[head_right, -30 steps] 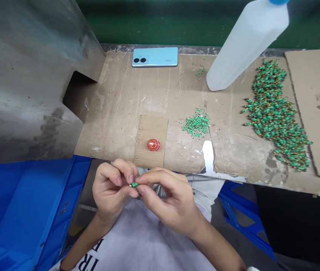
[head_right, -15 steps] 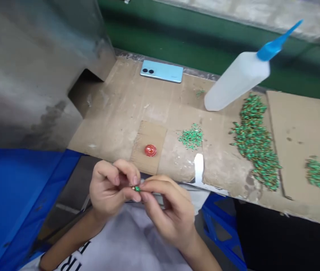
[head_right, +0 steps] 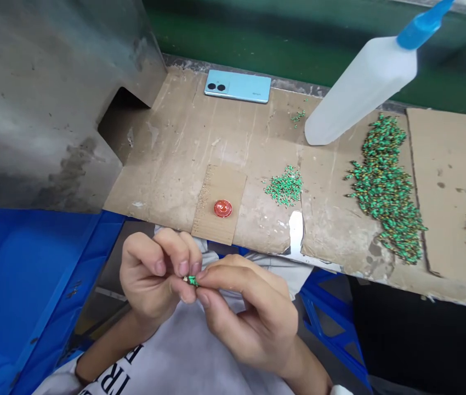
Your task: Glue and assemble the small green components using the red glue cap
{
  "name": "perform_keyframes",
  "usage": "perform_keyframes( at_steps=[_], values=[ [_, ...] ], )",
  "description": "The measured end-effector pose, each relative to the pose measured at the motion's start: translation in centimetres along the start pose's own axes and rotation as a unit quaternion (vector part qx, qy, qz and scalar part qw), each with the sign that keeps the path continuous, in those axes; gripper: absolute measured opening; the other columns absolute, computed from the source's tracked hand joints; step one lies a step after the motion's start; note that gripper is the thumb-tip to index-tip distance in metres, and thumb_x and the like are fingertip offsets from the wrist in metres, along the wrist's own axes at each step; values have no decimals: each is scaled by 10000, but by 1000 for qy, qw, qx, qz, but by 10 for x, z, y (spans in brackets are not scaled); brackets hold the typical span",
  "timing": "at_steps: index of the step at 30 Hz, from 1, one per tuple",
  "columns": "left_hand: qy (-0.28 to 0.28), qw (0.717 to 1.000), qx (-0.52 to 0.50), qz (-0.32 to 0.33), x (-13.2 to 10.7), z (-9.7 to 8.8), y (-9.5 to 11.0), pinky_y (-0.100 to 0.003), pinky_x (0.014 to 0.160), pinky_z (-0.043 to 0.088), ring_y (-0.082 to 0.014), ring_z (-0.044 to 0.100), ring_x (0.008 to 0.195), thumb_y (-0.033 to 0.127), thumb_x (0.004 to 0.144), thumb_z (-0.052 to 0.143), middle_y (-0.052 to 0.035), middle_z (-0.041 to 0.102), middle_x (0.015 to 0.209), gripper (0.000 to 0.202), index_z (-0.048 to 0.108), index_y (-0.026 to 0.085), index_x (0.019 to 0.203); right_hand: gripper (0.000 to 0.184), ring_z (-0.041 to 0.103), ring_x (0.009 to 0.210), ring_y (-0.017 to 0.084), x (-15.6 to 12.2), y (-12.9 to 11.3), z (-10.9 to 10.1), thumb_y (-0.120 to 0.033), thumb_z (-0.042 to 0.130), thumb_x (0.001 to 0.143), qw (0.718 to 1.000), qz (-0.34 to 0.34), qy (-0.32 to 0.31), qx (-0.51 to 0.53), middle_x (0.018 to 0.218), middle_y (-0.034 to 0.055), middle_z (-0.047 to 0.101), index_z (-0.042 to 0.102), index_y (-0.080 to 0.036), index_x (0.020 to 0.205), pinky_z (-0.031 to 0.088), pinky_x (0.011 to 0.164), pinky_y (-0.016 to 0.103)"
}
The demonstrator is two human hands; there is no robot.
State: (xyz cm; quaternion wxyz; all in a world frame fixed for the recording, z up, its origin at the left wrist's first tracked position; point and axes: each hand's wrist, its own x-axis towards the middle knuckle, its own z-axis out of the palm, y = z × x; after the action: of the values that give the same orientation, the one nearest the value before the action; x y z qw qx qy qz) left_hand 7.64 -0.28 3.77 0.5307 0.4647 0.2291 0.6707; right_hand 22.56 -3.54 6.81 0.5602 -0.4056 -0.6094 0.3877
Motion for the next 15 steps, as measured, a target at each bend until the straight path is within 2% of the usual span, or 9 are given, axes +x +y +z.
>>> perform_keyframes(
  at_steps=[5, 9, 15],
  values=[
    [45, 999, -10, -12, -5, 6, 1, -166, 643, 628, -71, 704, 660, 184, 874, 961, 82, 644, 781, 571, 392, 219, 833, 421, 826, 772, 193, 0, -2, 3, 30, 731, 922, 1000, -6, -4, 2, 942, 41, 861, 802, -249, 1229, 719, 697, 283],
    [80, 997, -3, -20, -5, 10, 1, -182, 620, 622, -72, 675, 635, 230, 895, 949, 84, 616, 759, 592, 364, 216, 804, 377, 816, 733, 190, 2, -5, 8, 5, 729, 925, 1000, 1, 12, 7, 939, 50, 860, 807, -238, 1203, 721, 676, 299],
    [92, 996, -6, -20, -5, 11, 1, -161, 632, 612, -58, 647, 626, 221, 863, 974, 93, 588, 735, 651, 328, 209, 788, 398, 820, 703, 198, 3, -7, 11, 23, 723, 908, 1000, 21, 13, 14, 916, 47, 864, 819, -246, 1186, 719, 625, 299]
  ],
)
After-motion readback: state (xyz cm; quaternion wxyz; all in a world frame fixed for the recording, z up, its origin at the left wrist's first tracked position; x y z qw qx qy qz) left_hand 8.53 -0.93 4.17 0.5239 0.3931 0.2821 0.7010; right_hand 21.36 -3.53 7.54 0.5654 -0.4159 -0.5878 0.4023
